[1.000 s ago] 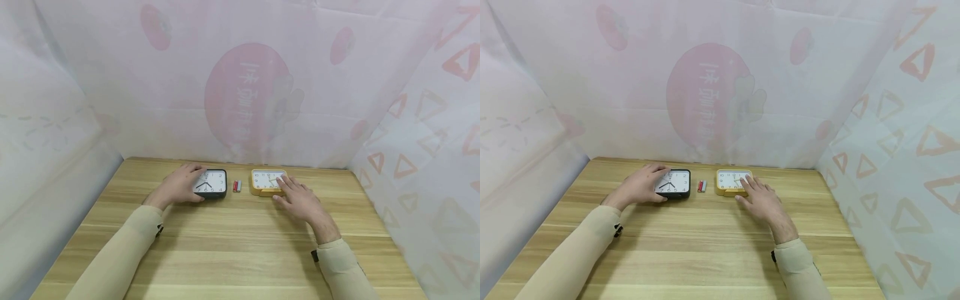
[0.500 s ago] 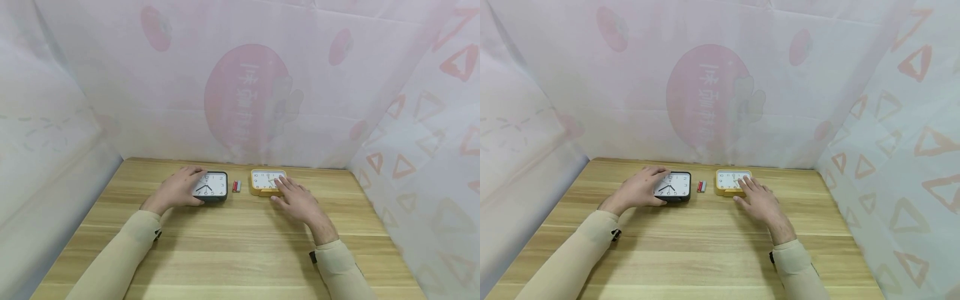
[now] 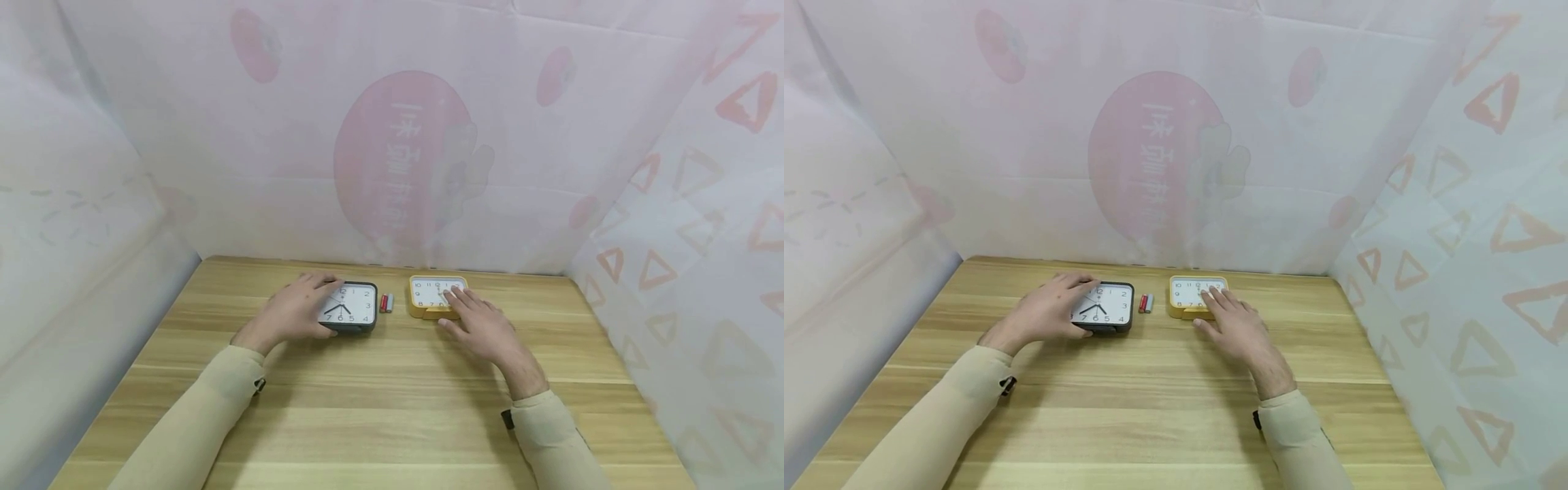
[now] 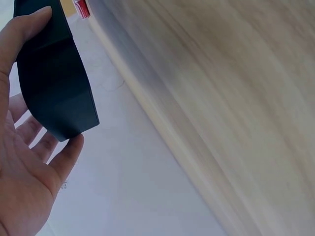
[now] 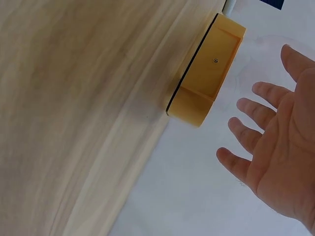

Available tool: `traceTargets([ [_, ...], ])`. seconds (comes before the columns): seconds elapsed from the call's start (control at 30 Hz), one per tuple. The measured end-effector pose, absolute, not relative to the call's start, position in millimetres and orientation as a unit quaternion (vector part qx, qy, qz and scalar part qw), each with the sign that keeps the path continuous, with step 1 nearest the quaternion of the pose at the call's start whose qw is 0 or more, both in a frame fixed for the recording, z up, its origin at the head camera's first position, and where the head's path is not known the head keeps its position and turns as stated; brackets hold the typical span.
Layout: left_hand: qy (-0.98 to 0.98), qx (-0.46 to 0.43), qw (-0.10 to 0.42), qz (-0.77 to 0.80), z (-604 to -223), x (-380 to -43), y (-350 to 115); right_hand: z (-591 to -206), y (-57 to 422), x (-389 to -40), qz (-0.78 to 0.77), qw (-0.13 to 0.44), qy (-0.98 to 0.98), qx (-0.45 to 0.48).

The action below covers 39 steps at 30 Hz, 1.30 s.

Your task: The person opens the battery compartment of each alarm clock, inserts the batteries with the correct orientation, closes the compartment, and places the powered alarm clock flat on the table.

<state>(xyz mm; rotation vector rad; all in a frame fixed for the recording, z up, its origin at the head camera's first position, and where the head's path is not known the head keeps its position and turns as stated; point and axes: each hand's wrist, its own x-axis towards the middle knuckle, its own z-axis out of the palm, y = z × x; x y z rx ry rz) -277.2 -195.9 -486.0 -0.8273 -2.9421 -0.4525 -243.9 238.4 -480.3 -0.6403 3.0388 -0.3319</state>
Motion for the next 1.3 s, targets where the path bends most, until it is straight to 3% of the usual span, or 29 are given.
traceTargets([
  [0.6,-0.946,-0.306,0.06,-0.09,-477.0,-258.3,-168.0,-476.5,210.7,-246.7,-0.238,-0.023,0.953,-0.185],
  [1.3,-0.904,-0.401,0.144,-0.029,-480.1,-243.0,-141.1,-478.7,180.7,-240.1,-0.361,0.016,0.914,-0.187],
])
